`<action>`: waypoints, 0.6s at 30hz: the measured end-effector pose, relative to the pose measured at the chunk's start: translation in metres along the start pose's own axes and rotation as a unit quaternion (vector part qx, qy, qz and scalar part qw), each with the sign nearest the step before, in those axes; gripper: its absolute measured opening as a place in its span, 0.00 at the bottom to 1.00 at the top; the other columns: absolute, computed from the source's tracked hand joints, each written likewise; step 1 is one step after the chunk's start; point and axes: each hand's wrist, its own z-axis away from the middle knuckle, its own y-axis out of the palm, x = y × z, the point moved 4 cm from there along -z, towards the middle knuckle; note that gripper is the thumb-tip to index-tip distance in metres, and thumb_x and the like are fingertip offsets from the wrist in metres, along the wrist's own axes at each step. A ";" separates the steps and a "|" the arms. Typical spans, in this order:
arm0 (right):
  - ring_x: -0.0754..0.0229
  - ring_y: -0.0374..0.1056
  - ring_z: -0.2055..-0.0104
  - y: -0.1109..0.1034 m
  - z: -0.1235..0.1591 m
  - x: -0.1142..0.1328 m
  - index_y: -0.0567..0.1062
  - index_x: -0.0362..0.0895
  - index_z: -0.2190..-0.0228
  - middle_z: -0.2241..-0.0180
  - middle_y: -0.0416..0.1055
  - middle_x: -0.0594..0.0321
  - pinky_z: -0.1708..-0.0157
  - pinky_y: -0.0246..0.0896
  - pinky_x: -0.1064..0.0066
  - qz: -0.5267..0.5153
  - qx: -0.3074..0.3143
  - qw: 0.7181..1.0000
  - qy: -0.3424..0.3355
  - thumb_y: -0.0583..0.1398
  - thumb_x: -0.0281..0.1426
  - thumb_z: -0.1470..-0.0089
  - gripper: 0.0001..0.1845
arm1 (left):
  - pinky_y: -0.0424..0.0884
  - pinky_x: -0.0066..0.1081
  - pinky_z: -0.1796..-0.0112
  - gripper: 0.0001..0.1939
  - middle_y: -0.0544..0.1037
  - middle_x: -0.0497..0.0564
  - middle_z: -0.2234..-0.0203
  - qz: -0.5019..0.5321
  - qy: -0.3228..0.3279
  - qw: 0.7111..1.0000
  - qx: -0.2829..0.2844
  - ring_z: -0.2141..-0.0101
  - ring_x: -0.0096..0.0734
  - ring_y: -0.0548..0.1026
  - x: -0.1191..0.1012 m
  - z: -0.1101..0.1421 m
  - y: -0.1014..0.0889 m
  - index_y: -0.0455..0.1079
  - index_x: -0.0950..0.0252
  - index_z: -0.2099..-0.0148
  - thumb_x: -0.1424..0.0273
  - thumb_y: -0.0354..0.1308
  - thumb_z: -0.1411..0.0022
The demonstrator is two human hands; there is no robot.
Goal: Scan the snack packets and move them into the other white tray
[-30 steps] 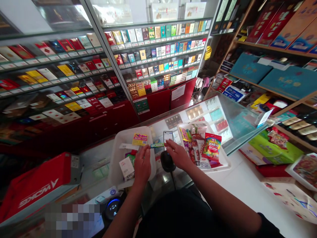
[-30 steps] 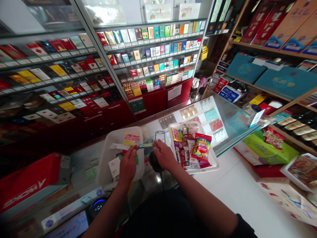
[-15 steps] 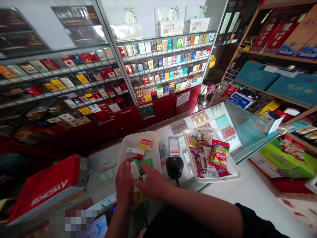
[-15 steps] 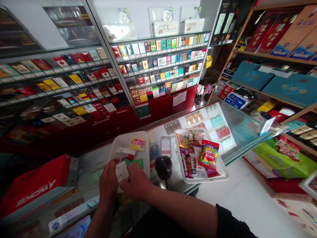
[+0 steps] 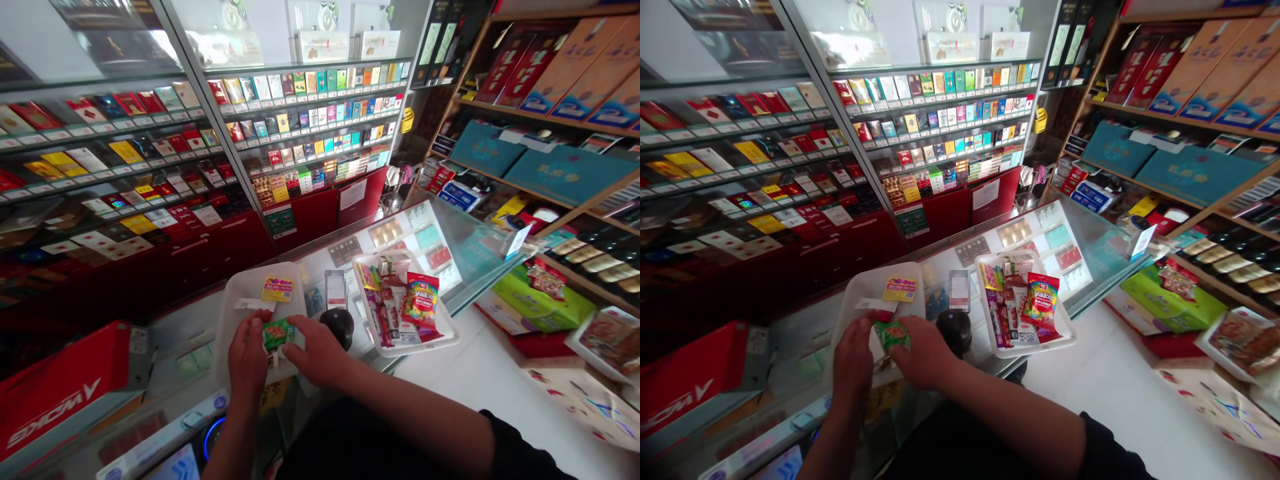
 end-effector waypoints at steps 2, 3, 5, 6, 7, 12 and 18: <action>0.48 0.68 0.41 -0.017 0.005 -0.001 0.73 0.40 0.43 0.43 0.72 0.50 0.37 0.58 0.57 -0.002 -0.024 1.000 0.012 0.63 0.32 0.45 0.28 | 0.70 0.35 0.52 0.23 0.80 0.54 0.53 0.018 0.007 1.000 0.022 0.52 0.41 0.76 -0.007 0.003 0.013 0.75 0.62 0.49 0.51 0.51 0.32; 0.49 0.69 0.42 -0.026 0.008 -0.002 0.73 0.40 0.43 0.43 0.72 0.50 0.38 0.59 0.57 -0.006 -0.034 0.999 0.019 0.63 0.32 0.45 0.28 | 0.70 0.36 0.52 0.23 0.80 0.54 0.52 0.026 0.007 0.999 0.036 0.51 0.41 0.76 -0.011 0.005 0.020 0.75 0.62 0.48 0.51 0.52 0.32; 0.50 0.69 0.43 -0.044 0.016 -0.005 0.72 0.41 0.42 0.43 0.73 0.51 0.39 0.61 0.58 -0.013 -0.056 0.998 0.032 0.62 0.32 0.45 0.28 | 0.70 0.37 0.51 0.24 0.79 0.54 0.50 0.028 0.016 0.997 0.067 0.51 0.42 0.76 -0.019 0.010 0.035 0.74 0.62 0.47 0.51 0.51 0.31; 0.50 0.69 0.42 -0.053 0.019 -0.007 0.72 0.42 0.42 0.44 0.73 0.52 0.40 0.61 0.58 -0.014 -0.069 0.997 0.039 0.62 0.32 0.45 0.28 | 0.70 0.38 0.50 0.24 0.79 0.54 0.50 0.022 0.026 0.996 0.080 0.51 0.42 0.76 -0.024 0.013 0.042 0.75 0.62 0.47 0.51 0.51 0.31; 0.50 0.69 0.42 -0.061 0.023 -0.011 0.72 0.43 0.42 0.44 0.73 0.53 0.40 0.62 0.58 -0.014 -0.083 0.995 0.047 0.62 0.32 0.45 0.28 | 0.69 0.39 0.49 0.23 0.79 0.54 0.50 0.013 0.041 0.995 0.091 0.50 0.42 0.75 -0.029 0.016 0.050 0.75 0.62 0.47 0.51 0.51 0.31; 0.49 0.69 0.41 -0.099 0.044 -0.043 0.74 0.44 0.42 0.43 0.73 0.53 0.38 0.59 0.55 0.016 -0.154 0.983 0.095 0.61 0.33 0.44 0.27 | 0.66 0.41 0.44 0.21 0.79 0.55 0.50 0.022 0.091 0.983 0.156 0.47 0.43 0.74 -0.054 0.035 0.088 0.75 0.62 0.47 0.54 0.50 0.30; 0.47 0.72 0.45 -0.145 0.075 -0.095 0.75 0.44 0.45 0.47 0.76 0.53 0.43 0.64 0.54 0.046 -0.248 0.950 0.186 0.61 0.38 0.44 0.26 | 0.65 0.39 0.42 0.19 0.78 0.55 0.48 0.038 0.128 0.956 0.260 0.46 0.40 0.74 -0.069 0.062 0.140 0.74 0.62 0.47 0.57 0.50 0.28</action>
